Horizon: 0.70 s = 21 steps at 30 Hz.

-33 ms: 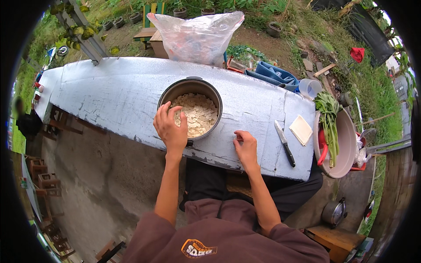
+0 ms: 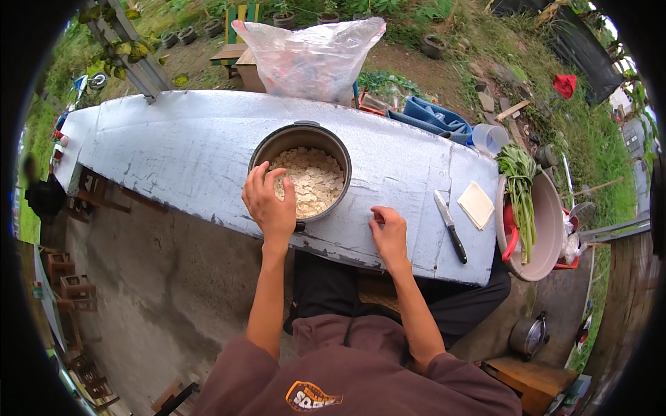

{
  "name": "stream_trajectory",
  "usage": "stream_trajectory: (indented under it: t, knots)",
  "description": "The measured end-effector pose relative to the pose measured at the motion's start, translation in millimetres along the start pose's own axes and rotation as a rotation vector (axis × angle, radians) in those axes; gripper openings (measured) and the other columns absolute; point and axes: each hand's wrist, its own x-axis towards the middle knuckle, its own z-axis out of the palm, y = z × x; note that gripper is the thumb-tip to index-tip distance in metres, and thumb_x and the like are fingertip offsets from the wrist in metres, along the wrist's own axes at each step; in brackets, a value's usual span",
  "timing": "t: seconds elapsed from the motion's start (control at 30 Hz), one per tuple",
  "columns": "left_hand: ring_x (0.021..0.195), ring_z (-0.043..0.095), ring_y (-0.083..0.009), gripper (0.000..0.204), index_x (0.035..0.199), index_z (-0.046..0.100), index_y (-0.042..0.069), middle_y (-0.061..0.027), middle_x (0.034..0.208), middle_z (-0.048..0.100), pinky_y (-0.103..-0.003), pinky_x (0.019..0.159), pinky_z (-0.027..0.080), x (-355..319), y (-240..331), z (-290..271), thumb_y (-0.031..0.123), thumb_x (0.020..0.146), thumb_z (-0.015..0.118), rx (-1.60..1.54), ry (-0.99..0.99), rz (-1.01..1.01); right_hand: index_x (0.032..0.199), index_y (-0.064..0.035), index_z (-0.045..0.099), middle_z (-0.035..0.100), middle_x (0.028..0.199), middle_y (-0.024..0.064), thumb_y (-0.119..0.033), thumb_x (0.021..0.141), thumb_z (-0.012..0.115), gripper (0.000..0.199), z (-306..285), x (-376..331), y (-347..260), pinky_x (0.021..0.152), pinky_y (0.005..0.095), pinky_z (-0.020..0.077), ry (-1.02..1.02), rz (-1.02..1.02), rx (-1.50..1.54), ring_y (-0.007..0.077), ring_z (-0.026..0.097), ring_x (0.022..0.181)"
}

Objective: The person chops white food items on a metal table using a knife, then transfers the chopped pieces into a pot. They also slice a block of tofu into strips and continue chopping.

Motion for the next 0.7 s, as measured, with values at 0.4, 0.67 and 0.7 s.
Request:
stream_trajectory:
  t: [0.4, 0.67, 0.7]
  knots:
    - [0.139, 0.048, -0.0292, 0.017, 0.109, 0.073, 0.012, -0.0085, 0.137, 0.062, -0.047, 0.119, 0.031, -3, -2, 2, 0.017, 0.093, 0.070, -0.059, 0.051, -0.005, 0.097, 0.0024, 0.074, 0.073, 0.080, 0.0138, 0.002, 0.085, 0.070, 0.013, 10, 7, 3, 0.069, 0.0339, 0.0562, -0.025, 0.004, -0.113, 0.0227, 0.070, 0.069]
    - [0.135, 0.051, -0.0286, 0.018, 0.111, 0.072, 0.011, -0.0088, 0.135, 0.063, -0.048, 0.119, 0.031, 1, 3, -3, 0.019, 0.094, 0.068, 0.007, 0.007, 0.053, 0.095, -0.0031, 0.074, 0.073, 0.091, 0.0085, -0.006, 0.088, 0.080, 0.009, 6, 53, -117, 0.069, 0.0301, 0.0517, 0.147, -0.220, 0.297, 0.0174, 0.066, 0.077]
    - [0.135, 0.051, -0.0285, 0.019, 0.111, 0.072, 0.011, -0.0085, 0.135, 0.064, -0.048, 0.118, 0.032, 0, 4, -4, 0.019, 0.095, 0.068, 0.015, 0.019, 0.073, 0.095, -0.0034, 0.074, 0.073, 0.089, 0.0083, -0.006, 0.088, 0.080, 0.010, 5, 53, -116, 0.069, 0.0310, 0.0510, 0.148, -0.249, 0.251, 0.0184, 0.066, 0.078]
